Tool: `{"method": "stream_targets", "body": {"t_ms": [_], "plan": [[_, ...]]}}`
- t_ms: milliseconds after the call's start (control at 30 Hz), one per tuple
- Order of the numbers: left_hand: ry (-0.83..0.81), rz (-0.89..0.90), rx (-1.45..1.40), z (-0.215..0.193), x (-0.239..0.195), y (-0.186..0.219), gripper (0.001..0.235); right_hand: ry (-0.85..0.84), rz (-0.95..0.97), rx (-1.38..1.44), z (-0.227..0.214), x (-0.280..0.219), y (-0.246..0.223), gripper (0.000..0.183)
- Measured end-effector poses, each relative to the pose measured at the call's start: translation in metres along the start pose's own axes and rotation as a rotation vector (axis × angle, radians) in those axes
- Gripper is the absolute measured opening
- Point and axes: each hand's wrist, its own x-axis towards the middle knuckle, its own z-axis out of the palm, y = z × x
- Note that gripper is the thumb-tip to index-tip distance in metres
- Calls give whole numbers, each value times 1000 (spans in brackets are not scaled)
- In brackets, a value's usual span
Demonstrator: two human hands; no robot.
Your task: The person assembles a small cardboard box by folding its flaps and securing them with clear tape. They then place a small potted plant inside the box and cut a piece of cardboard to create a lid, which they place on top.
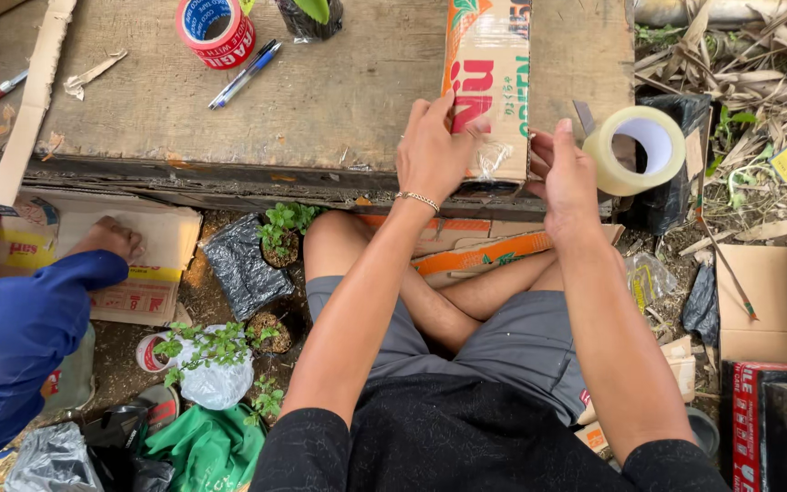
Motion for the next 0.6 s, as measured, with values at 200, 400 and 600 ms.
{"method": "stream_targets", "body": {"t_ms": [200, 400, 600], "plan": [[-76, -46, -19, -16, 11, -6, 52, 70, 314, 294, -8, -30, 49, 36], [-233, -109, 144, 3, -4, 25, 114, -183, 483, 704, 11, -49, 77, 51], [-330, -187, 155, 26, -1, 43, 134, -82, 351, 701, 14, -53, 61, 49]]}}
